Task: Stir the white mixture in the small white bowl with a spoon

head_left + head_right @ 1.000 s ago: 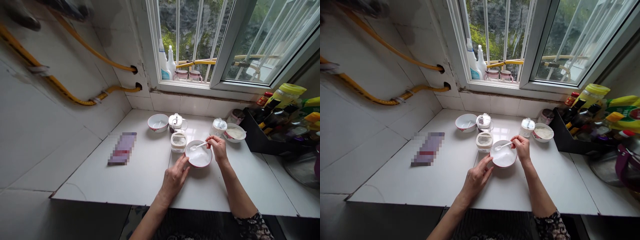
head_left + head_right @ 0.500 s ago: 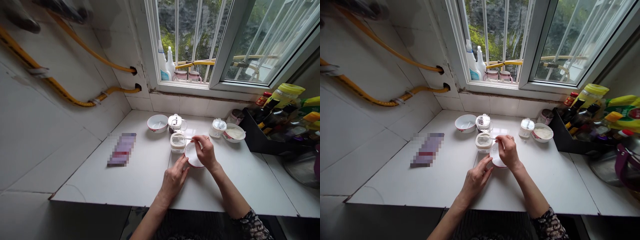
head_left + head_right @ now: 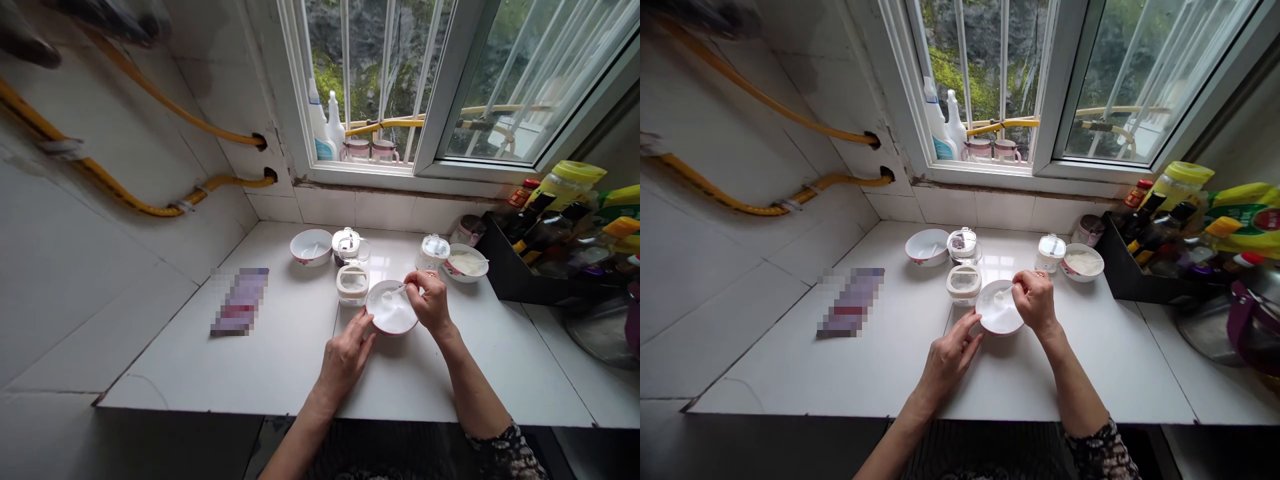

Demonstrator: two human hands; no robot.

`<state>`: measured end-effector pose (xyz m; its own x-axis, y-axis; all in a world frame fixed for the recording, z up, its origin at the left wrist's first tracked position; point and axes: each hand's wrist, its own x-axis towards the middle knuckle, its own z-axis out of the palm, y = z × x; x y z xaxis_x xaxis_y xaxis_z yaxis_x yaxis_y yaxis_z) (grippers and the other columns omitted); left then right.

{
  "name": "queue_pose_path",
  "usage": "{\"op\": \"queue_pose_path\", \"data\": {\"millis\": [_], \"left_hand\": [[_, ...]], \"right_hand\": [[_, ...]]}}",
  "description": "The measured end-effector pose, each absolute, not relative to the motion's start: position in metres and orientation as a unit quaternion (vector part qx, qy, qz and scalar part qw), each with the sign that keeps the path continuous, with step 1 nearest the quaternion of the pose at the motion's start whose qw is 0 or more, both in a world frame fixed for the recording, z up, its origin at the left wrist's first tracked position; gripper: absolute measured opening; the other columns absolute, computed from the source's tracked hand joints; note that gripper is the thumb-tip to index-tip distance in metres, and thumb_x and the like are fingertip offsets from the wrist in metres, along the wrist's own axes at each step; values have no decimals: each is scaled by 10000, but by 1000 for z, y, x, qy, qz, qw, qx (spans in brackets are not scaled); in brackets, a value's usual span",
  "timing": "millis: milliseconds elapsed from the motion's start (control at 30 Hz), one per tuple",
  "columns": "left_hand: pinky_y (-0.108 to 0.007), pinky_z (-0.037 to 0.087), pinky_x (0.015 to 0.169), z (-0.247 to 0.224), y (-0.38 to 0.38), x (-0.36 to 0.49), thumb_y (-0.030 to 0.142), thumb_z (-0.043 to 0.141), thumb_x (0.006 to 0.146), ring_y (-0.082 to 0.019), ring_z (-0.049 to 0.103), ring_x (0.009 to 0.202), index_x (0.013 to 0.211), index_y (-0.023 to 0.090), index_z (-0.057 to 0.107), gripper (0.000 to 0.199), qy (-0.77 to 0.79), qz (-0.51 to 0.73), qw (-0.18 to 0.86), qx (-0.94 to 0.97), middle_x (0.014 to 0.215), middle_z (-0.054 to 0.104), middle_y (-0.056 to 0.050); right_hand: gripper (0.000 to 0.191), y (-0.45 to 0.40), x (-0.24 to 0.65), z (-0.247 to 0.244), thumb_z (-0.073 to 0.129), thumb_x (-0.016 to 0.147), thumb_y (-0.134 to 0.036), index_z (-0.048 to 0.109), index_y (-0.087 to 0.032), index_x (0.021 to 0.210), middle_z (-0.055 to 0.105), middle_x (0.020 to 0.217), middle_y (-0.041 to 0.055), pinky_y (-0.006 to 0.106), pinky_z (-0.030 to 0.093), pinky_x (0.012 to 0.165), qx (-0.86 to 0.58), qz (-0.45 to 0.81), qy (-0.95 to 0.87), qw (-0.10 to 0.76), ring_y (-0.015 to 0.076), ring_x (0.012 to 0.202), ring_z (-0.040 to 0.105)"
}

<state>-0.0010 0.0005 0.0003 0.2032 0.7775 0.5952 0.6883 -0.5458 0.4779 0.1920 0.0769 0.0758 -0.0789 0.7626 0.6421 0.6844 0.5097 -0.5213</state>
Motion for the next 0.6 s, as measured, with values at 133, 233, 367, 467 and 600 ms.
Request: {"op": "queue_pose_path", "data": {"millis": [133,233,367,467,600], "left_hand": [[-263,619,710,1,0,-1,158,520,958,-183,747,877,1319,222,497,367,472,417,54,775,1309,658,-121],[-256,618,703,2,0,-2,160,518,962,-185,747,891,1318,213,500,360,470,416,52,777,1309,658,-126],[-268,621,714,1,0,-2,164,524,958,-194,748,901,1334,220,494,382,470,416,52,777,1313,655,-128],[-274,621,721,1,0,-2,169,518,962,-196,748,904,1334,221,491,376,467,419,52,777,1307,658,-131],[-278,622,721,-1,1,-2,179,518,961,-198,747,904,1348,236,491,392,472,414,55,777,1315,655,-121]], "right_hand": [[171,80,190,69,463,788,-129,582,-215,701,610,607,-2,357,395,800,-494,23,-751,437,167,579,520],[166,82,188,67,463,811,-133,598,-209,750,649,666,17,359,388,829,-490,35,-764,419,182,645,566],[172,81,187,68,467,828,-143,606,-222,766,660,658,6,353,397,842,-467,109,-777,408,189,680,590],[172,79,186,71,471,818,-160,606,-233,740,664,650,-1,349,408,846,-462,164,-766,415,191,694,602],[173,78,184,74,470,789,-186,613,-246,712,667,612,-14,344,426,841,-493,218,-728,424,189,669,594]]}}
